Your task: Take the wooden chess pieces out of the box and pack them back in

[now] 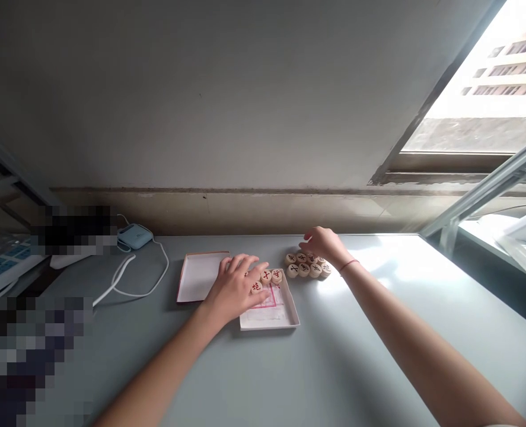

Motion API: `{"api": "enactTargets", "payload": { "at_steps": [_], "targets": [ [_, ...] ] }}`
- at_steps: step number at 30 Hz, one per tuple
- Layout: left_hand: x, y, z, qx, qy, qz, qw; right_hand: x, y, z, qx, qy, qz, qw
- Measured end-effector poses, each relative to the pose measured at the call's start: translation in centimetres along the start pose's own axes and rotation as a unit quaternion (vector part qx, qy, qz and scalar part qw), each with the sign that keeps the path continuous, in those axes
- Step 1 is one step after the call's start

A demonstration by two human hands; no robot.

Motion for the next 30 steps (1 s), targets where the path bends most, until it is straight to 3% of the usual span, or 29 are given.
{"api": "enactTargets", "payload": {
  "at_steps": [3,6,9,14,18,24,27,30],
  "targets": [
    [0.2,1.4,-0.3,0.045,0.004,0.039,0.998,-1.4,0.6,2.0,0.0,0.019,-0.17,0.985],
    [0.7,2.2,-0.7,0.078,0.006,0.097,0.992,-3.6,-0.1,5.2,-0.06,0.053,-0.381,0.921],
    [1.3,2.2,-1.2,0.09,0.014,0.166,0.982,-5.8,-1.7,8.6,-0.135,0.089,-0.461,0.872],
    [1.6,1.3,-1.4,0.08,0.036,0.266,0.96,-6.2,-3.3,10.8,-0.145,0.083,-0.538,0.826],
    [0.9,1.5,-1.0,0.09,0.044,0.26,0.96,-4.9,-3.5,10.7,-0.125,0.062,-0.566,0.812],
    [-2.7,2.8,0.4,0.155,0.109,0.217,0.958,-1.7,-3.5,9.9,-0.083,0.012,-0.591,0.803],
    [-2.6,2.0,0.6,0.13,0.097,0.221,0.962,-1.3,-3.7,9.6,-0.081,0.007,-0.6,0.796],
    [-0.8,0.6,0.4,0.071,0.043,0.205,0.975,-1.5,-3.8,9.6,-0.081,0.011,-0.605,0.792]
  ]
}}
Point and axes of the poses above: each hand's wrist, its own z-axis away from the middle knuckle, its own y-axis out of the back of the hand, x = y × z, the point moved 9 cm from there along -z, towards the middle knuckle, and after that the axes turned 1 degree about -y, right-handed, at the moved point
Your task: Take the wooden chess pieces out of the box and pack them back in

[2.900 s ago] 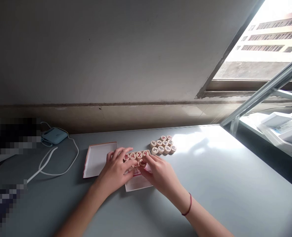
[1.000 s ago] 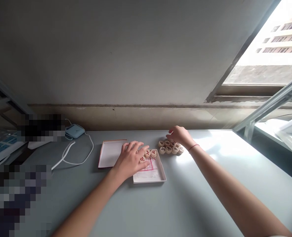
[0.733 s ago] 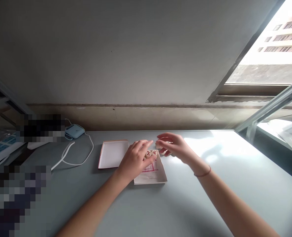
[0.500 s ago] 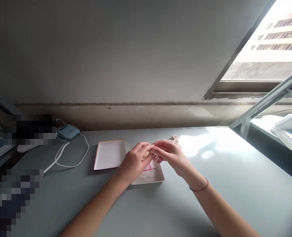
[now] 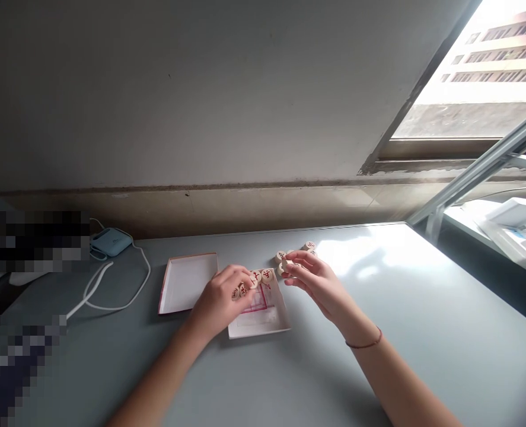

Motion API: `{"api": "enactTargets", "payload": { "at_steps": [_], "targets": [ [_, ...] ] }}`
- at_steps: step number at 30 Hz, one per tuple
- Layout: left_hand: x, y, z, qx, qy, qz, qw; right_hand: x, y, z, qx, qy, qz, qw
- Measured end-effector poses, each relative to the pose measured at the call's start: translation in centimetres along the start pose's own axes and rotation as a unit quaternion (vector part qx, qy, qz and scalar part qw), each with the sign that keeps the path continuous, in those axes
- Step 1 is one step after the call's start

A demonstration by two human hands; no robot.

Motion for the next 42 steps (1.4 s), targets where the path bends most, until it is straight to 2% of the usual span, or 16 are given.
{"api": "enactTargets", "payload": {
  "at_steps": [4,7,11,16,20,23,27,32,37,42],
  "targets": [
    [1.6,-2.4,0.2,-0.07,-0.058,-0.091,0.992,-0.1,-0.6,0.2,-0.009,0.005,0.013,1.0],
    [2.0,-3.1,0.2,-0.082,-0.075,-0.161,0.981,0.2,-1.1,0.4,-0.026,0.0,0.033,0.999],
    [2.3,-3.3,0.1,-0.08,-0.092,-0.209,0.97,0.5,-1.5,0.7,-0.04,0.001,0.057,0.998],
    [1.9,-3.4,0.1,-0.092,-0.08,-0.221,0.968,0.4,-1.6,0.8,-0.025,0.016,0.076,0.997],
    [1.3,-2.8,0.2,-0.076,-0.061,-0.201,0.975,-0.8,-2.4,1.2,-0.03,0.081,0.148,0.985],
    [0.6,-2.4,0.3,-0.063,-0.056,-0.184,0.979,-1.6,-4.0,2.1,-0.062,0.166,0.264,0.948],
    [-0.3,-2.4,0.5,-0.063,-0.045,-0.179,0.981,-1.1,-5.8,3.0,-0.066,0.245,0.421,0.871],
    [-0.8,-2.7,0.7,-0.068,-0.012,-0.205,0.976,-0.4,-7.2,3.3,-0.062,0.304,0.509,0.803],
    [-0.9,-2.4,0.7,-0.048,0.018,-0.24,0.969,-0.5,-7.2,3.4,-0.026,0.325,0.564,0.758],
    [-1.4,-2.7,0.7,-0.051,0.04,-0.231,0.971,-0.2,-7.0,3.2,-0.014,0.317,0.598,0.736]
  ]
}}
Point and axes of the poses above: each hand's wrist, its own z-axis away from the middle knuckle, its own y-axis out of the back of the hand, x = y × z, the point moved 9 cm from there along -z, towards the middle knuckle, and after that the axes turned 1 degree about -y, right-handed, at the moved point
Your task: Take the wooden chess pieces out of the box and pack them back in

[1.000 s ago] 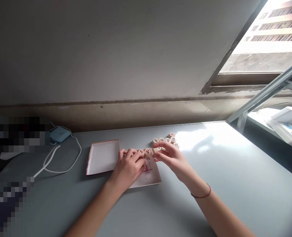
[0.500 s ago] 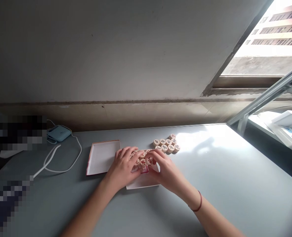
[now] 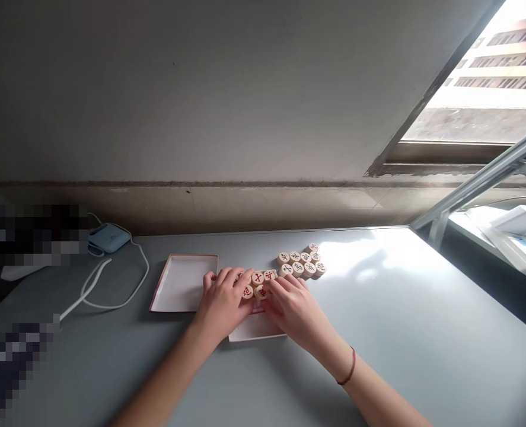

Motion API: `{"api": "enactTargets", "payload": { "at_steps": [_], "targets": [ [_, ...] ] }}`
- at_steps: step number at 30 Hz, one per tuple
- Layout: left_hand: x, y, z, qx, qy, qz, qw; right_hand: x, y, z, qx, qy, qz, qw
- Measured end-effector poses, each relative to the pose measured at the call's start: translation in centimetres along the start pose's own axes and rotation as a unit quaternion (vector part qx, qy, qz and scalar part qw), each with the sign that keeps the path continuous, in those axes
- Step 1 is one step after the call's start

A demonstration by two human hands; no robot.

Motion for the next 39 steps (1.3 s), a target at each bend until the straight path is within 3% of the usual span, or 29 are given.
{"api": "enactTargets", "payload": {
  "at_steps": [10,14,17,20,23,26,32,36,39],
  "targets": [
    [-0.7,-0.7,-0.7,-0.007,-0.004,0.006,1.0,0.1,-0.6,-0.8,0.011,-0.006,0.001,1.0],
    [-0.6,0.0,-0.7,0.013,-0.012,-0.003,1.0,0.8,0.7,-1.2,0.023,-0.011,-0.068,0.997],
    [-0.5,0.6,-0.6,0.034,-0.026,0.008,0.999,4.0,3.3,-1.9,0.077,-0.058,-0.11,0.989],
    [-0.6,1.4,-0.6,0.057,-0.044,0.031,0.997,10.2,5.2,-2.8,0.093,-0.21,-0.036,0.973],
    [-0.9,2.2,-0.5,0.088,-0.052,0.043,0.994,15.4,4.9,-3.5,0.0,-0.346,0.061,0.936],
    [-1.0,2.6,-0.3,0.11,-0.06,0.047,0.991,17.7,3.0,-4.2,-0.109,-0.387,0.079,0.912],
    [-0.7,3.3,0.1,0.152,-0.074,0.046,0.984,18.5,1.7,-5.4,-0.134,-0.391,0.078,0.907],
    [-1.2,4.8,0.5,0.218,-0.043,0.049,0.974,17.5,3.7,-5.6,-0.08,-0.386,0.086,0.915],
    [-0.9,5.6,0.3,0.23,-0.033,0.069,0.97,13.9,5.2,-5.4,0.005,-0.318,-0.018,0.948]
  ]
}}
Point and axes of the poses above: each hand's wrist, its own z-axis away from the middle knuckle, its own y-axis out of the back of the hand, x = y × z, the point moved 9 cm from there along -z, towards the middle knuckle, and after that the axes turned 1 degree about -y, right-handed, at the moved point
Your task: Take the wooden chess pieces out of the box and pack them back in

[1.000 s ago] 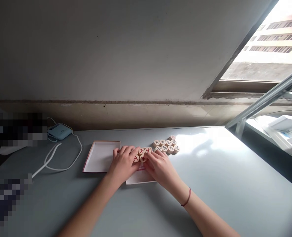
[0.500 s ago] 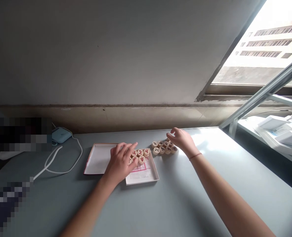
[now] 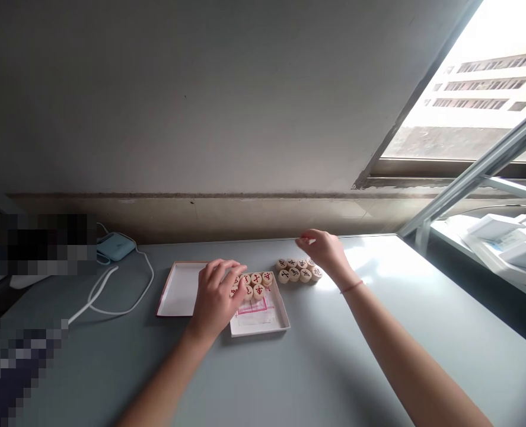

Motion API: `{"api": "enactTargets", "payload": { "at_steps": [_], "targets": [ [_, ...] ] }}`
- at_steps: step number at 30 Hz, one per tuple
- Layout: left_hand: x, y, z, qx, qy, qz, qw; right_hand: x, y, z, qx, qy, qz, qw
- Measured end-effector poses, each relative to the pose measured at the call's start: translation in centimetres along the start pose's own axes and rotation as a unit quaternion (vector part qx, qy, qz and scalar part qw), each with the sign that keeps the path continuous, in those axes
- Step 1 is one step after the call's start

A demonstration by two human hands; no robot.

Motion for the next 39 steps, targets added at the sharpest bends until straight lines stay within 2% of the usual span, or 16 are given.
{"api": "enactTargets", "payload": {
  "at_steps": [1,2,5,8,11,16,19,22,25,32,37,39],
  "targets": [
    [0.4,-0.1,-0.2,-0.008,-0.002,0.011,1.0,-1.1,0.1,1.2,-0.001,0.032,-0.09,0.995],
    [0.9,-0.4,-0.5,-0.019,-0.008,0.025,0.999,-2.2,-0.3,2.6,-0.034,0.056,-0.179,0.982],
    [2.7,-1.6,-1.1,-0.072,-0.034,0.065,0.995,-4.5,-2.0,6.5,-0.136,0.08,-0.348,0.924],
    [4.0,-2.6,-1.2,-0.115,-0.046,0.106,0.987,-5.7,-2.9,9.0,-0.191,0.092,-0.438,0.874],
    [4.3,-3.2,-1.0,-0.14,-0.033,0.122,0.982,-5.4,-3.2,9.5,-0.203,0.081,-0.475,0.852],
    [3.7,-3.5,-0.5,-0.167,-0.008,0.091,0.982,-3.5,-2.9,8.5,-0.179,0.039,-0.484,0.856],
    [3.7,-4.2,-0.3,-0.21,-0.015,0.082,0.974,-2.2,-2.6,8.0,-0.151,0.001,-0.493,0.857],
    [4.3,-5.2,-0.2,-0.263,-0.047,0.064,0.962,-1.7,-2.4,7.8,-0.143,-0.006,-0.497,0.856],
    [5.0,-6.0,-0.3,-0.286,-0.084,0.023,0.954,-1.7,-2.3,7.8,-0.146,0.004,-0.493,0.857],
    [5.9,-7.3,-0.5,-0.287,-0.133,-0.03,0.948,-3.0,-2.0,8.3,-0.167,0.068,-0.444,0.877],
    [5.5,-7.9,-0.6,-0.284,-0.13,-0.064,0.948,-3.4,-2.8,8.6,-0.187,0.098,-0.403,0.89],
    [5.0,-7.8,-0.8,-0.273,-0.112,-0.069,0.953,-3.5,-2.9,8.7,-0.175,0.117,-0.372,0.904]
  ]
}}
Point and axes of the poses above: each hand's wrist, its own z-axis away from the middle knuckle, its own y-axis out of the back of the hand, x = y × z, the point moved 9 cm from there along -z, towards the middle knuckle, and after that the axes turned 1 degree about -y, right-handed, at the moved point
